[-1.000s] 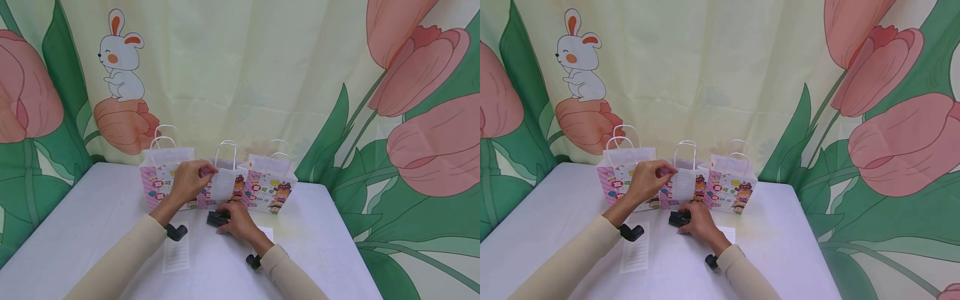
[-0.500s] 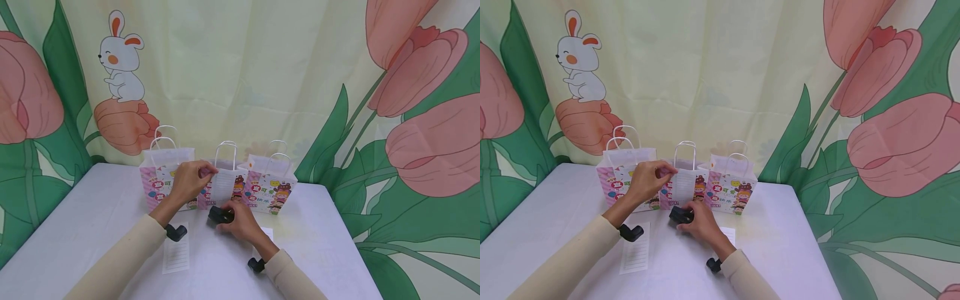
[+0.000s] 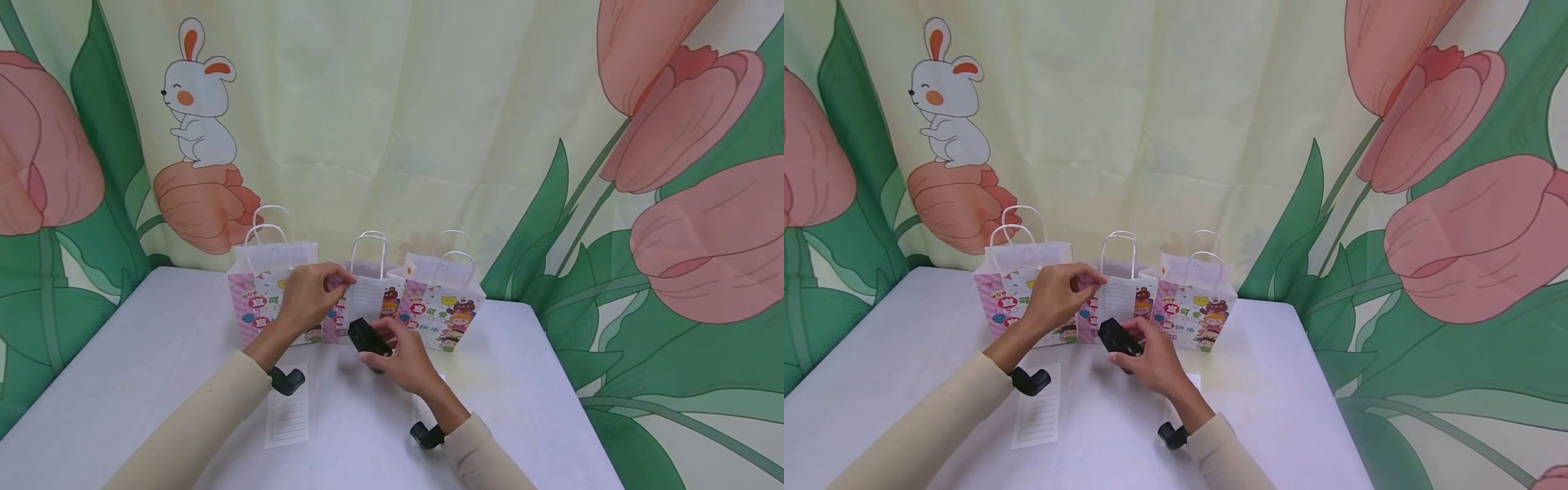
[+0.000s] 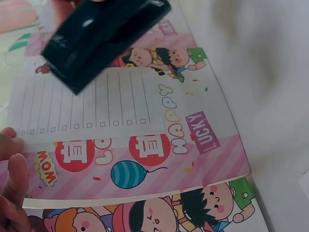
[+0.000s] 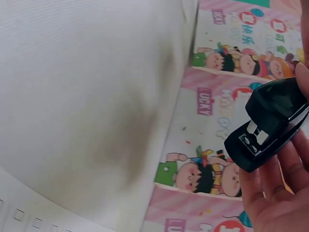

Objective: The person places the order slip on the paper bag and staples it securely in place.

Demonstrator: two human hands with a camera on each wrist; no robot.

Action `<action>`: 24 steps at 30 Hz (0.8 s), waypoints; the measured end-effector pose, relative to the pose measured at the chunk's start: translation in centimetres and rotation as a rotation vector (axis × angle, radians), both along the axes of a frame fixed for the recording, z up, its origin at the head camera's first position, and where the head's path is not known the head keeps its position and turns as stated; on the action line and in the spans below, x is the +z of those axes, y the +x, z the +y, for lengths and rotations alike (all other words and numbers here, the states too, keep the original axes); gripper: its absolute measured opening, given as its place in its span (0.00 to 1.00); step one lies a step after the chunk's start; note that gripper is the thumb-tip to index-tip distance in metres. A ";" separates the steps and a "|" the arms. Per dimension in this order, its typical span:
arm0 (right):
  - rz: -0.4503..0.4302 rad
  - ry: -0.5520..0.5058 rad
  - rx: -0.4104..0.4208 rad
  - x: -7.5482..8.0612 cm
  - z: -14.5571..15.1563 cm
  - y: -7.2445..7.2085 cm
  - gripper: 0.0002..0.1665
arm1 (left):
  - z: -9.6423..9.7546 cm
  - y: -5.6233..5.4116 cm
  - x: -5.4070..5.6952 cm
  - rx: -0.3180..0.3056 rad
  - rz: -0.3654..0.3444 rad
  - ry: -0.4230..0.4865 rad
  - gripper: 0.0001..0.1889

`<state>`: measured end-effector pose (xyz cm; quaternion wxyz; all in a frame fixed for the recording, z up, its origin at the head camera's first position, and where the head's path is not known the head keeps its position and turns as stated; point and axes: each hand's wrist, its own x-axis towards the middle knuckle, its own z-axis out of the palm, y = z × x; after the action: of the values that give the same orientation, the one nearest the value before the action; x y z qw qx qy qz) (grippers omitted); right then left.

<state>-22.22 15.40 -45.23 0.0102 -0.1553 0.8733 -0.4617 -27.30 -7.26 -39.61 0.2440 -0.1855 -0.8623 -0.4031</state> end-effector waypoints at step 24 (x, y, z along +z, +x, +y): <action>0.107 -0.273 0.032 3.8 -0.2 0.1 0.34 | -0.1 0.0 -0.1 -0.010 0.003 0.007 0.04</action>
<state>-22.14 15.21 -41.47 -0.0501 -0.1934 0.7992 -0.5669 -27.28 -7.35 -39.75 0.2440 -0.1893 -0.8596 -0.4071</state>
